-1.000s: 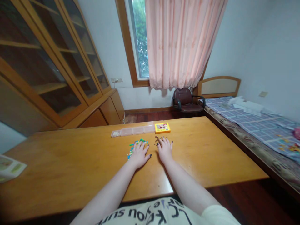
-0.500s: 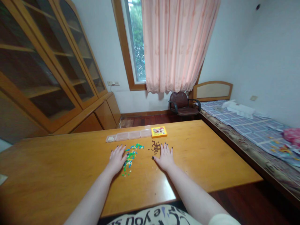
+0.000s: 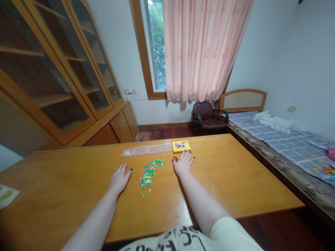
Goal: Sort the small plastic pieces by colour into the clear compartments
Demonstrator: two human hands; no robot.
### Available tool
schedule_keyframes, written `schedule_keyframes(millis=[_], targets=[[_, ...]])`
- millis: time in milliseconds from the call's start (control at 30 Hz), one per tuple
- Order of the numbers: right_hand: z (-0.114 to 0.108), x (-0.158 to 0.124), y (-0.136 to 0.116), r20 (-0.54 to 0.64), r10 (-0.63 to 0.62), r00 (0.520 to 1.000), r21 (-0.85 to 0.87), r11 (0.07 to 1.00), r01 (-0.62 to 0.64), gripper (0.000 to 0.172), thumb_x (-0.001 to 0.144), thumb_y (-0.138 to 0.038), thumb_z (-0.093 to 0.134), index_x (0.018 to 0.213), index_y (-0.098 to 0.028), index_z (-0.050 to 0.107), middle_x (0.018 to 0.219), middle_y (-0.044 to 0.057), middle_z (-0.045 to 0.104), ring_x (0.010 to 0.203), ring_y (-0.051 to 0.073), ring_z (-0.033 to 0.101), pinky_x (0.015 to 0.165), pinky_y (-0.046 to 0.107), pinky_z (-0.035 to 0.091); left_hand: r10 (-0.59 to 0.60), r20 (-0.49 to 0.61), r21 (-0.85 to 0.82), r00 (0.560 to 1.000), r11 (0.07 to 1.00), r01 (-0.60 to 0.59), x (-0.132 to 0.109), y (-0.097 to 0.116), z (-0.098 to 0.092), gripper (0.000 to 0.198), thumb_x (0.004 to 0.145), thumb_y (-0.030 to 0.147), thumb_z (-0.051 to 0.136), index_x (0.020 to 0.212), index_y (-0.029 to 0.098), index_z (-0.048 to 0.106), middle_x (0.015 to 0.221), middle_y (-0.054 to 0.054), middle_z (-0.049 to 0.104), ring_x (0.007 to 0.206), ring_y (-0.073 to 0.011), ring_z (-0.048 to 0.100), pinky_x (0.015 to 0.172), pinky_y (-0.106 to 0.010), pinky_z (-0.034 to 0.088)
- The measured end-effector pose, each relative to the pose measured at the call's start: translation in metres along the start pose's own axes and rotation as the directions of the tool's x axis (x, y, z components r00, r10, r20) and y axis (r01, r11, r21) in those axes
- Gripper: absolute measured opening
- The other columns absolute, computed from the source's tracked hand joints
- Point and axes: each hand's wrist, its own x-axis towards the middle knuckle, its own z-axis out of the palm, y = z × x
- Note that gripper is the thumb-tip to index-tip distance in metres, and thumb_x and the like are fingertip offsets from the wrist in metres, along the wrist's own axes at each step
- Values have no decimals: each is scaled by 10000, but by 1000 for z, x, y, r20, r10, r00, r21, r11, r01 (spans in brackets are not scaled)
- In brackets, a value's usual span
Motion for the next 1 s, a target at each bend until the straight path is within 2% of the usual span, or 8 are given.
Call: schedule_keyframes(millis=[100, 200, 300, 333, 700, 833, 933, 1000], targets=[[-5, -2, 7, -56, -34, 998, 6, 999, 35, 781, 866, -511, 338, 1442, -13, 165, 1513, 216, 95, 1395, 328, 48, 1084, 540, -14, -26, -30, -132, 999, 991, 21, 1, -5, -1, 535, 858, 416, 395, 1274, 89, 472, 1420, -198, 381, 1312, -314, 351, 1095, -472, 227], [-9, -12, 11, -32, -342, 939, 3, 940, 342, 667, 881, -475, 361, 1416, -82, 297, 1496, 161, 234, 1392, 268, 139, 1113, 470, 6, -84, -82, -413, 993, 910, 43, 3, -8, -2, 414, 814, 372, 458, 1135, 133, 564, 1309, -164, 514, 1259, -287, 423, 1085, -449, 265], [-12, -18, 11, 66, -578, 814, 31, 816, 577, 611, 891, -519, 341, 1404, -186, 345, 1475, 94, 316, 1379, 222, 208, 1120, 456, -3, -302, -85, -815, 949, 569, 108, 8, -3, -5, 298, 787, 324, 465, 1022, 188, 588, 1199, -103, 589, 1209, -231, 476, 1065, -400, 314], [-12, -18, 11, 86, -574, 815, 34, 819, 573, 625, 890, -540, 332, 1409, -191, 333, 1479, 91, 308, 1379, 226, 207, 1115, 475, -9, -416, -51, -923, 908, 366, 116, 11, 0, -6, 282, 793, 313, 444, 1011, 196, 580, 1198, -92, 584, 1204, -215, 481, 1056, -392, 327], [-3, -9, 28, 107, -385, 917, -83, 915, 394, 663, 900, -525, 273, 1408, -100, 310, 1485, 144, 271, 1379, 250, 185, 1093, 524, -15, -404, 271, -918, 874, -383, 108, 26, 5, -60, 350, 878, 312, 205, 816, 212, 534, 820, -52, 597, 757, -133, 586, 754, -331, 501], [-10, -4, 47, 88, -350, 932, -119, 926, 359, 646, 899, -514, 282, 1393, -102, 335, 1473, 148, 298, 1366, 265, 207, 1087, 541, -3, -462, 183, -975, 868, -201, 98, 8, -19, -72, 296, 859, 328, 290, 872, 207, 559, 873, -54, 624, 775, -135, 602, 760, -323, 502], [-15, -2, 64, 47, -372, 927, -134, 917, 375, 626, 906, -511, 262, 1388, -121, 348, 1479, 139, 288, 1367, 270, 207, 1088, 538, -12, -385, 5, -901, 923, 398, 171, -32, -32, -63, 312, 804, 370, 441, 1038, 214, 575, 1122, -90, 617, 1041, -201, 578, 933, -396, 438], [-17, -4, 73, 26, -412, 911, -131, 902, 412, 601, 911, -499, 249, 1388, -149, 354, 1490, 118, 272, 1375, 259, 194, 1096, 518, -16, -150, -40, -599, 988, 795, 96, -65, -34, -49, 460, 765, 410, 520, 1179, 209, 541, 1320, -115, 512, 1263, -254, 418, 1062, -445, 306]])
